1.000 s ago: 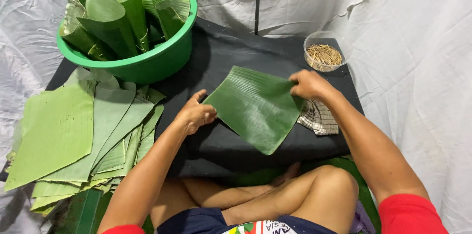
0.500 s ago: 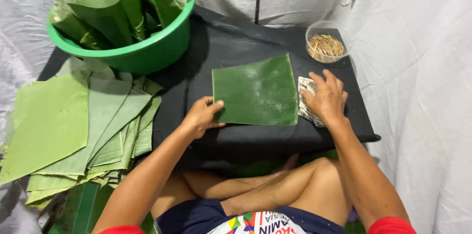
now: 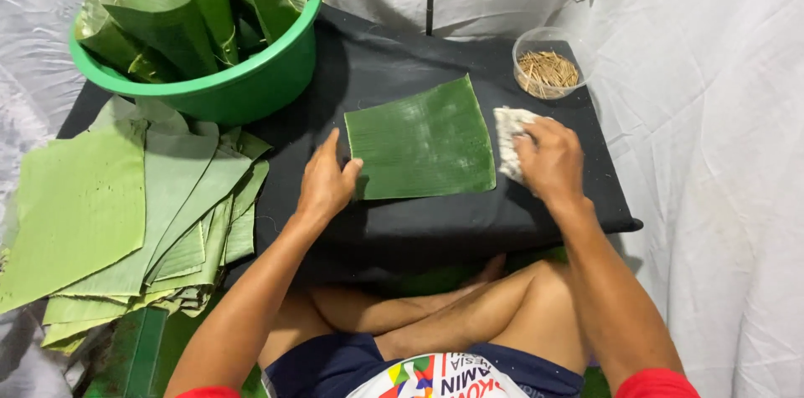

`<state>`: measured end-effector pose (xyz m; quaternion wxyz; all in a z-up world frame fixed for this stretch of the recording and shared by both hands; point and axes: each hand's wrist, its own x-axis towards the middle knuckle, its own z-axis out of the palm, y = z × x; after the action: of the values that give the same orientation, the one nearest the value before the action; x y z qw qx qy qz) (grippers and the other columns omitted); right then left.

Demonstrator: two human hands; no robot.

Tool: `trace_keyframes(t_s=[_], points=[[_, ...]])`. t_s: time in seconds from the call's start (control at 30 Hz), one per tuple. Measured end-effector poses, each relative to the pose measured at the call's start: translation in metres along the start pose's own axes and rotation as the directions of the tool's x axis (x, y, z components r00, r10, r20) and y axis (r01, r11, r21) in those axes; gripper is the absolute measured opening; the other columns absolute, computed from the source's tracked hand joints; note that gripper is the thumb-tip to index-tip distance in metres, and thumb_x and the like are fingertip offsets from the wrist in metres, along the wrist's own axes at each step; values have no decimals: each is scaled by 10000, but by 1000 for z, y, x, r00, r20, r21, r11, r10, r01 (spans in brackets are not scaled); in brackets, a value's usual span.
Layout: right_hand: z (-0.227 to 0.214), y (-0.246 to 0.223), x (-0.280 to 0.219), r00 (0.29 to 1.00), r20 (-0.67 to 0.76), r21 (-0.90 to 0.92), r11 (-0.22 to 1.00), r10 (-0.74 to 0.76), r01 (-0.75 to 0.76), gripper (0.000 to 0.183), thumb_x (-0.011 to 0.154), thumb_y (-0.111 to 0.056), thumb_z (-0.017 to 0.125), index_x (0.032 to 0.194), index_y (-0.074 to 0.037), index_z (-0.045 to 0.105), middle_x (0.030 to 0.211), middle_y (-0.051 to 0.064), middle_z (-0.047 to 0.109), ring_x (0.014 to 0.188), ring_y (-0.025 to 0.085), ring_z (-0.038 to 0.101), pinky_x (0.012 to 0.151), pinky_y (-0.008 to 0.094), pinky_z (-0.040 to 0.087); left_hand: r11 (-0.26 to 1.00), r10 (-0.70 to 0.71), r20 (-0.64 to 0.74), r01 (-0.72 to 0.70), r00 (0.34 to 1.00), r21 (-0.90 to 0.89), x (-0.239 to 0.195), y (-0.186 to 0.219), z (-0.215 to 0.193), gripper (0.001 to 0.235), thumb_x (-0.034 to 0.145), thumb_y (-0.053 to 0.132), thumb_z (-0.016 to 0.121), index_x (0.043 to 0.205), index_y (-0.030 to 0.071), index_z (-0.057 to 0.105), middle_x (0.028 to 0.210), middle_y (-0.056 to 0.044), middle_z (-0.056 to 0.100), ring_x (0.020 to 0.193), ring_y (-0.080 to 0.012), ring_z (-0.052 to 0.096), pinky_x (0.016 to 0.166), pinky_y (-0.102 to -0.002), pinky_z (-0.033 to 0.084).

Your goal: Cleaning banana leaves with a cloth and folding them into shapes

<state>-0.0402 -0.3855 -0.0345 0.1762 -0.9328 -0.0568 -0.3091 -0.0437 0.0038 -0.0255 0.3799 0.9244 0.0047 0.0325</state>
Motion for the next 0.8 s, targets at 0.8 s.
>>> trace_keyframes(t_s=[0.8], points=[[47,-80,-12,918,375,-91,991,126,-99,595,977,-564,592,1450,-203,603,1529,217,515,1470,461,382,1097,753,314,800,-138,541,-229,830,555,6,29,-21,719,1038,573,420,1653,249,236,1731,-104,144,1593,-315,140,1261,-578,140]])
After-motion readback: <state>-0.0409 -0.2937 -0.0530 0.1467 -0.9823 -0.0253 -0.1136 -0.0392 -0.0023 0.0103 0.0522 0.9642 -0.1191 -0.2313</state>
